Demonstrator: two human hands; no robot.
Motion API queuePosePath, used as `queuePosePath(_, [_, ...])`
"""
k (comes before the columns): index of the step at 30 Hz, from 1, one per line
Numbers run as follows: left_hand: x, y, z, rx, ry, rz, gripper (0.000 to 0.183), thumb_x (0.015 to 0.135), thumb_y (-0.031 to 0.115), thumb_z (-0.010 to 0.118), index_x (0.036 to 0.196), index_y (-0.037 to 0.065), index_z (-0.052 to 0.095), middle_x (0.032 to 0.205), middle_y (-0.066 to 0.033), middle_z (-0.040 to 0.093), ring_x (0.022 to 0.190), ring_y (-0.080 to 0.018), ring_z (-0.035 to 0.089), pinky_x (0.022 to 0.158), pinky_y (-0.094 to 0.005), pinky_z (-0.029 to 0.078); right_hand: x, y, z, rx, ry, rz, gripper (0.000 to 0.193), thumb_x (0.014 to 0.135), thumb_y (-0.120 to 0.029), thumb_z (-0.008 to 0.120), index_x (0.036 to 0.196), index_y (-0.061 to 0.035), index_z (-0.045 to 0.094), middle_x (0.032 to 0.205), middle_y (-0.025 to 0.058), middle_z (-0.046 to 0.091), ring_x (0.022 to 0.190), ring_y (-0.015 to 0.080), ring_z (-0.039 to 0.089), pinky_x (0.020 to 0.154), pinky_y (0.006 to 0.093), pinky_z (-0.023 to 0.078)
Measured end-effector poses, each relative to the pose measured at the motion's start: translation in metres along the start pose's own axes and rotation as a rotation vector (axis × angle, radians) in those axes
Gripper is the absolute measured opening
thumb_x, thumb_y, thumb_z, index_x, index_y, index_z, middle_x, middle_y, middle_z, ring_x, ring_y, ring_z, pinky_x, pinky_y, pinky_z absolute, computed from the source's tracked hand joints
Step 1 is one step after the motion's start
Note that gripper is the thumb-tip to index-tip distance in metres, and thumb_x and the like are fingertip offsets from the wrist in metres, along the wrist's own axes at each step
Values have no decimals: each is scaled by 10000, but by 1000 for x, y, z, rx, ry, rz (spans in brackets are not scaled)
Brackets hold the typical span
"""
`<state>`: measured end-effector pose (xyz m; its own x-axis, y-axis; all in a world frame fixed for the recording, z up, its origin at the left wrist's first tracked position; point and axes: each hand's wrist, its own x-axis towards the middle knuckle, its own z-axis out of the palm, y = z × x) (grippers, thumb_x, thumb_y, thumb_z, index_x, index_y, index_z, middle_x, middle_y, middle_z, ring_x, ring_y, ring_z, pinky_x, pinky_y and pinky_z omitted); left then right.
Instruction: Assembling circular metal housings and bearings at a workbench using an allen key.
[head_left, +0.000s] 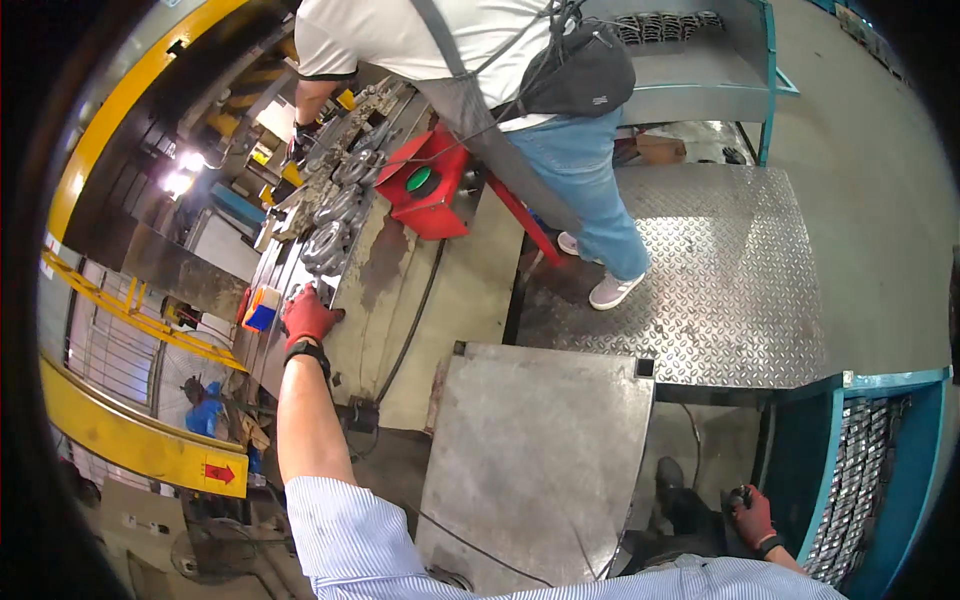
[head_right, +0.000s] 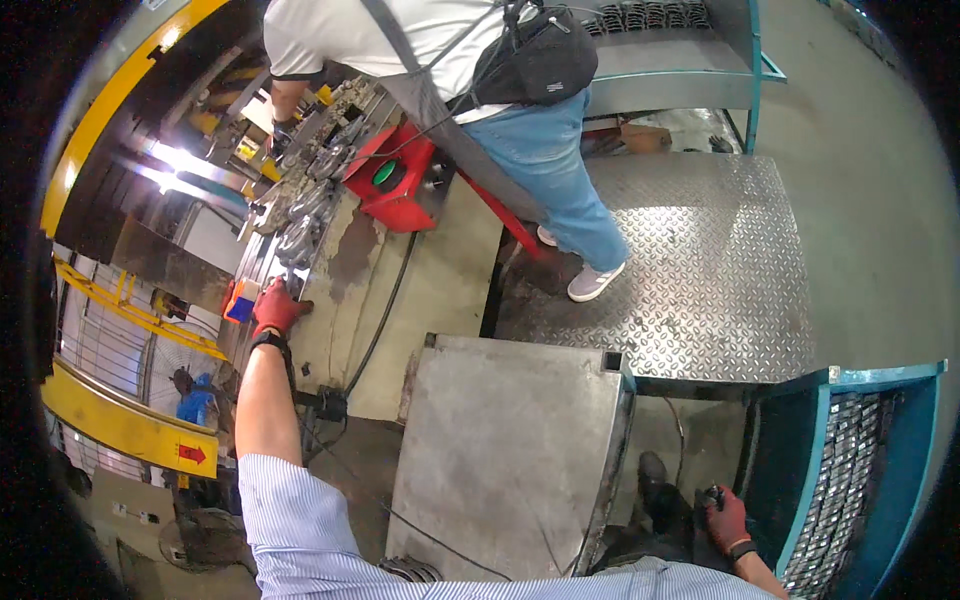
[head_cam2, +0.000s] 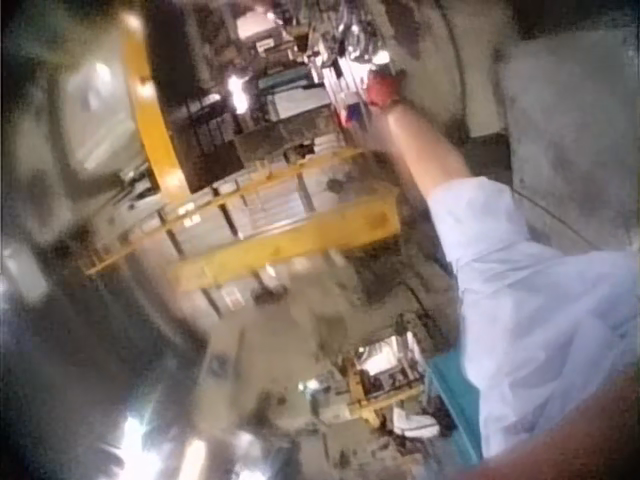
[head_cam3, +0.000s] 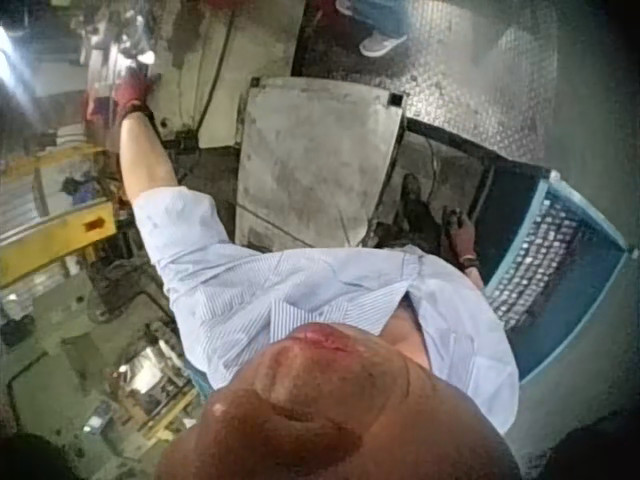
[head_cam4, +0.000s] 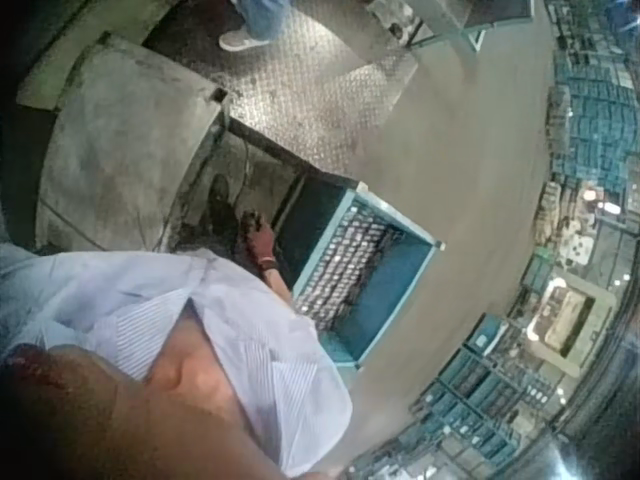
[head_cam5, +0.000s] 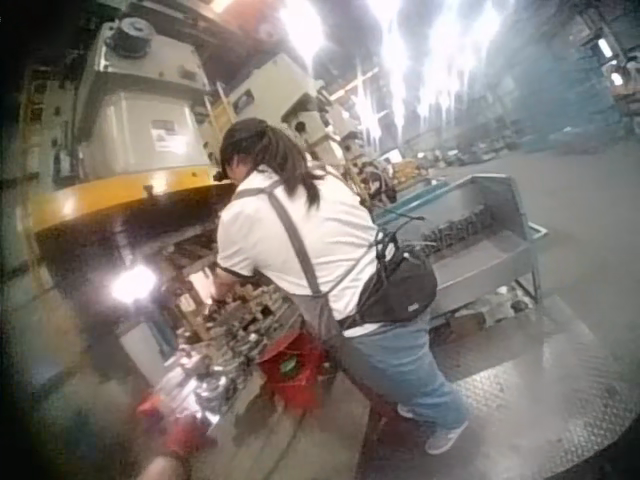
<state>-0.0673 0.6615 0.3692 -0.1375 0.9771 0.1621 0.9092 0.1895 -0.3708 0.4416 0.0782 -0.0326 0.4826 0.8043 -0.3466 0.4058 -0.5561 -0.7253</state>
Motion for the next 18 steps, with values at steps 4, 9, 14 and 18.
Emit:
queuePosePath(4, [-6, -8, -4, 122, 33, 5, 869, 619, 401, 736, 1323, 31, 387, 1210, -180, 557, 1179, -411, 451, 959, -515, 339, 11, 3, 3, 41, -63, 16, 314, 771, -110, 635, 1068, -19, 588, 957, 204, 645, 921, 366, 617, 787, 402, 484])
queuePosePath(9, [-43, -53, 37, 251, 262, 151, 602, 711, 159, 566, 1285, 27, 443, 1049, -135, 631, 1047, -368, 513, 876, -461, 366, 14, -39, 7, 49, -128, -70, 338, 796, -132, 613, 1115, -24, 583, 993, 210, 642, 951, 356, 618, 812, 388, 479])
queuePosePath(14, [-157, -21, -3, -117, 392, 220, 602, 684, 239, 683, 1234, 59, 520, 1035, -166, 634, 1010, -337, 561, 889, -440, 408, 6, -55, 16, 10, -157, -166, 313, 829, -162, 599, 1108, -24, 571, 960, 206, 641, 925, 356, 620, 783, 379, 479])
queuePosePath(18, [-240, -66, 34, -969, -46, 58, 454, 782, 236, 643, 1156, -12, 571, 1060, -147, 639, 990, -245, 606, 893, -370, 458, 4, -29, 44, -19, -246, -259, 282, 829, -131, 609, 1088, -27, 570, 913, 185, 648, 877, 340, 632, 747, 362, 480])
